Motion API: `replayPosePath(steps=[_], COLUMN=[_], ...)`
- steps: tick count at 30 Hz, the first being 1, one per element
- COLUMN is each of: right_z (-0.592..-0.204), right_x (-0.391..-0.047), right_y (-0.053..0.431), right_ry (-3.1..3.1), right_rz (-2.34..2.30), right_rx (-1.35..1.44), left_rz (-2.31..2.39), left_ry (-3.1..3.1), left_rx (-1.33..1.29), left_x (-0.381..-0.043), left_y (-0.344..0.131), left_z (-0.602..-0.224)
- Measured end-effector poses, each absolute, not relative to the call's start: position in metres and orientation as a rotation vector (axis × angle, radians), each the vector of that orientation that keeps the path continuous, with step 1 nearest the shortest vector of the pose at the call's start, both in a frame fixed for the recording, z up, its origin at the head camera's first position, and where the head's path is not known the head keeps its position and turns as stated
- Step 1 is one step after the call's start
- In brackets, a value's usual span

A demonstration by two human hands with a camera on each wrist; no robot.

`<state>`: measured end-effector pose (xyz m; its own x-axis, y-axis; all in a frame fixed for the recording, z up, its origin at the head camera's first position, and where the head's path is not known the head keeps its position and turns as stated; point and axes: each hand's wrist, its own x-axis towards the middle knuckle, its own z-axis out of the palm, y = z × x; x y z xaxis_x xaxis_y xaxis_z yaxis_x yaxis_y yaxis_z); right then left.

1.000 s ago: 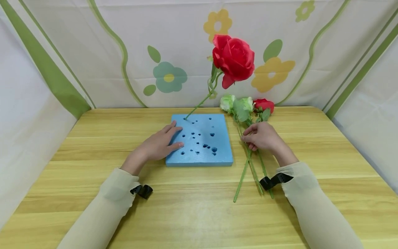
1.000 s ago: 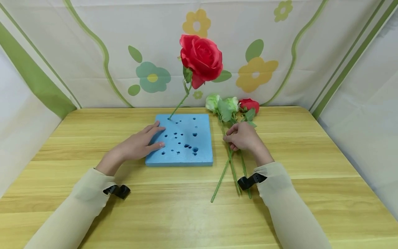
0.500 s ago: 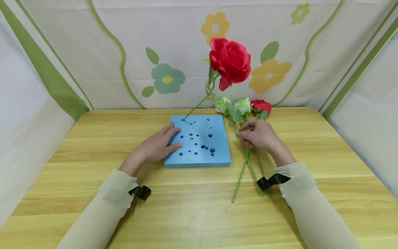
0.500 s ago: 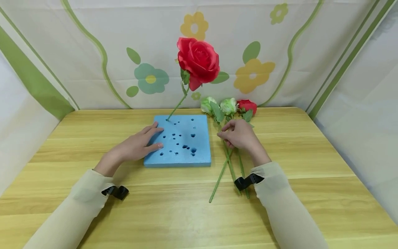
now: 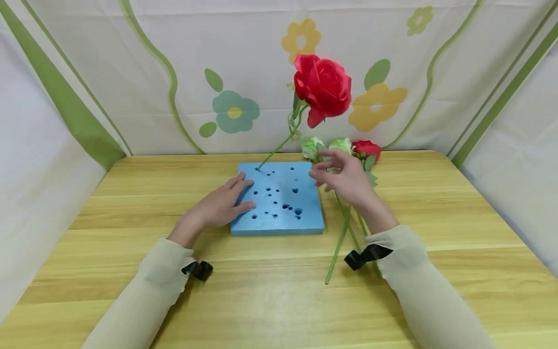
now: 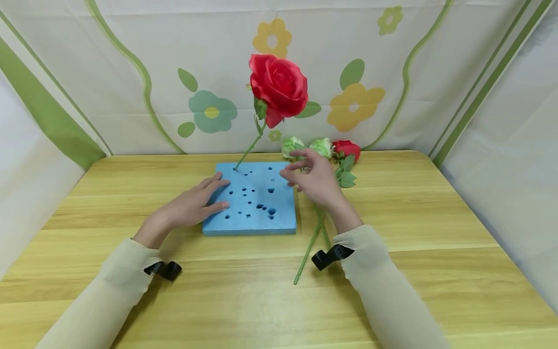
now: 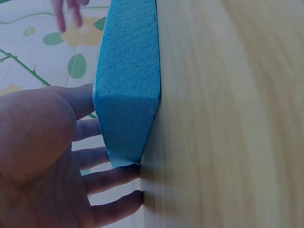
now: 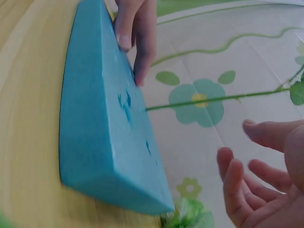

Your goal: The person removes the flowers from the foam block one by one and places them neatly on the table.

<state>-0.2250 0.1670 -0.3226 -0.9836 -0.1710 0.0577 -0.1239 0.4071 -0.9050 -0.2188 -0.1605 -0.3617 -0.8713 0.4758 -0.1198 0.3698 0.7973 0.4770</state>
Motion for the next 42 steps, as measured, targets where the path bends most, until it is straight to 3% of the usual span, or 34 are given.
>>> replayPosePath(steps=[12, 25, 42], right_z=[-0.321, -0.314, -0.294], right_x=[-0.242, -0.244, -0.238], right_y=[0.103, 0.076, 0.11], right_ry=[2.527, 2.633, 2.316], right_rz=[-2.052, -2.137, -2.483], right_rx=[-0.338, -0.289, -0.171], left_rz=[0.663, 0.653, 0.675], left_ry=[2.749, 2.752, 2.744], left_rx=[0.642, 0.644, 0.67], left_x=[-0.221, -0.222, -0.22], left_y=[-0.155, -0.152, -0.154], left_z=[-0.362, -0.359, -0.361])
